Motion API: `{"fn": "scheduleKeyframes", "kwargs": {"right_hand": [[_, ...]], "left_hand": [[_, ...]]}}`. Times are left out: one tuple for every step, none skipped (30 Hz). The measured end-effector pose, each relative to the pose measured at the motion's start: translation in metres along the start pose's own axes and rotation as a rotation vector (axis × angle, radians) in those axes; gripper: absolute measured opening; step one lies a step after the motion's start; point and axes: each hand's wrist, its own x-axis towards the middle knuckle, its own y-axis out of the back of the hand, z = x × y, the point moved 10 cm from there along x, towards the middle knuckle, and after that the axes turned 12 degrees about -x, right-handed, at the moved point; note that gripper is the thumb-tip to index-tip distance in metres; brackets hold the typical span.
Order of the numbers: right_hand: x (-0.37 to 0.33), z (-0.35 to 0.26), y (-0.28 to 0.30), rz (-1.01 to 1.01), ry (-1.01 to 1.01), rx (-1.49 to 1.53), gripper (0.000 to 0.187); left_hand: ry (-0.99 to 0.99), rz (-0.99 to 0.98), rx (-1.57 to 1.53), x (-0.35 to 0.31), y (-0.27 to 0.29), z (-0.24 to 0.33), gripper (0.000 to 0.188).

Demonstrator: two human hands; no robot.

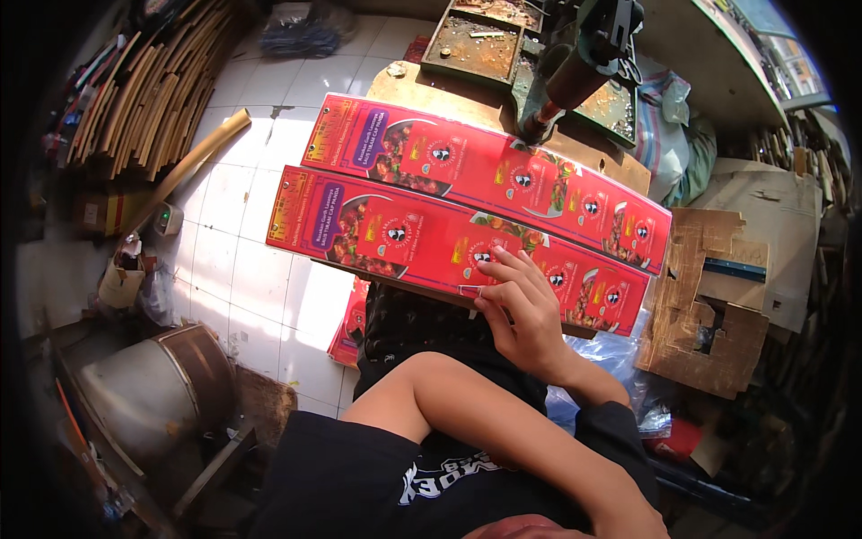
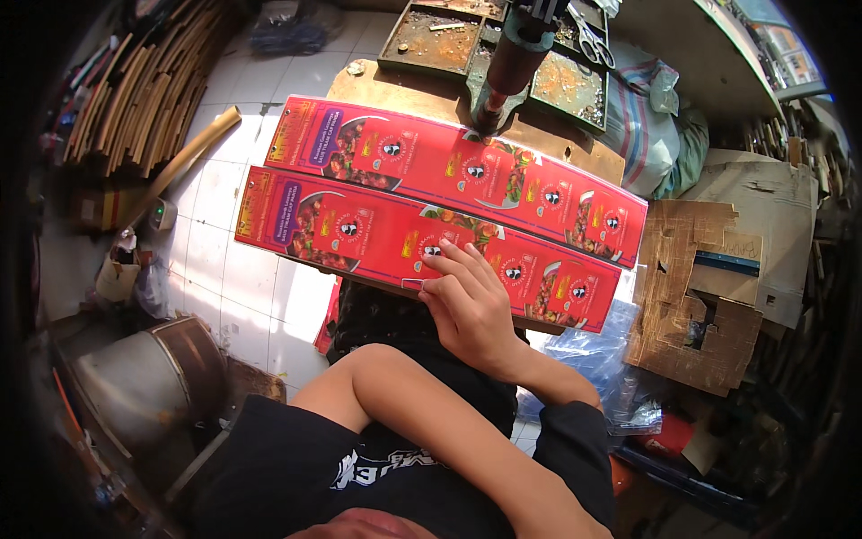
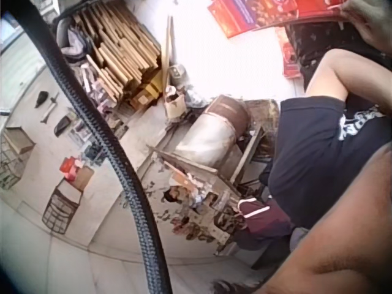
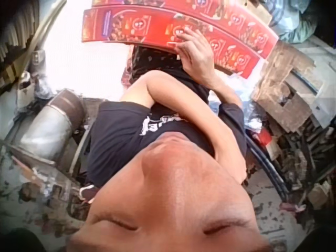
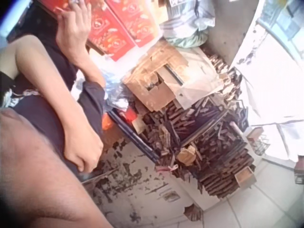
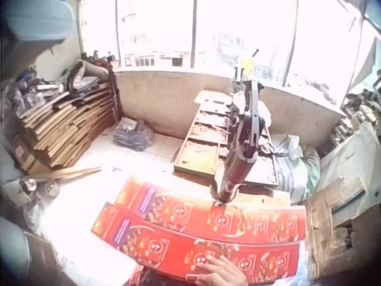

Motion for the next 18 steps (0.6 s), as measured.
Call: {"fn": "scheduleKeyframes", "kwargs": {"right_hand": [[0.000, -0.005, -0.004, -0.014, 0.025, 0.017, 0.015], [-0.001, -0.010, -0.008, -0.028, 0.051, 0.035, 0.016], [-0.001, -0.014, -0.010, -0.028, 0.069, 0.035, 0.016], [-0.002, -0.015, -0.012, -0.031, 0.078, 0.045, 0.016], [-0.003, -0.016, -0.015, -0.034, 0.087, 0.053, 0.016], [-0.003, -0.018, -0.018, -0.041, 0.095, 0.066, 0.016], [-0.003, -0.019, -0.019, -0.039, 0.104, 0.077, 0.016], [-0.002, -0.020, -0.020, -0.027, 0.104, 0.100, 0.017], [0.000, -0.021, -0.018, -0.016, 0.103, 0.117, 0.017], [0.002, -0.021, -0.016, -0.004, 0.101, 0.134, 0.018], [0.004, -0.020, -0.015, 0.008, 0.088, 0.147, 0.018], [0.007, -0.019, -0.013, 0.019, 0.078, 0.159, 0.019], [0.009, -0.018, -0.011, 0.032, 0.069, 0.177, 0.019], [0.009, -0.018, -0.009, 0.045, 0.057, 0.189, 0.019], [0.009, -0.011, -0.003, 0.068, 0.034, 0.181, 0.018], [0.009, -0.002, 0.003, 0.103, 0.000, 0.169, 0.018], [0.010, 0.002, 0.006, 0.131, -0.032, 0.211, 0.017], [0.009, 0.008, 0.010, 0.151, -0.055, 0.210, 0.017]], "left_hand": [[0.013, -0.012, 0.011, 0.002, -0.001, -0.001, 0.029], [0.026, 0.008, 0.015, 0.000, 0.000, -0.002, 0.029], [0.042, 0.045, 0.015, -0.002, 0.001, -0.003, 0.028], [0.052, 0.089, 0.012, -0.004, 0.003, -0.003, 0.028], [0.060, 0.130, 0.012, -0.008, 0.005, -0.003, 0.028], [0.071, 0.172, 0.015, -0.012, 0.008, -0.002, 0.028], [0.079, 0.209, 0.016, -0.015, 0.010, -0.002, 0.027], [0.086, 0.244, 0.015, -0.020, 0.012, -0.001, 0.027], [0.090, 0.278, 0.020, -0.025, 0.015, 0.003, 0.027], [0.097, 0.315, 0.024, -0.030, 0.018, 0.006, 0.027], [0.106, 0.354, 0.033, -0.037, 0.021, 0.009, 0.027], [0.121, 0.398, 0.046, -0.045, 0.025, 0.012, 0.027], [0.144, 0.449, 0.062, -0.056, 0.030, 0.017, 0.026], [0.178, 0.508, 0.085, -0.069, 0.035, 0.021, 0.026], [0.205, 0.557, 0.101, -0.083, 0.041, 0.027, 0.026], [0.246, 0.596, 0.105, -0.100, 0.047, 0.033, 0.026], [0.335, 0.624, 0.120, -0.118, 0.052, 0.040, 0.026], [0.442, 0.610, 0.129, -0.135, 0.055, 0.050, 0.026]]}}
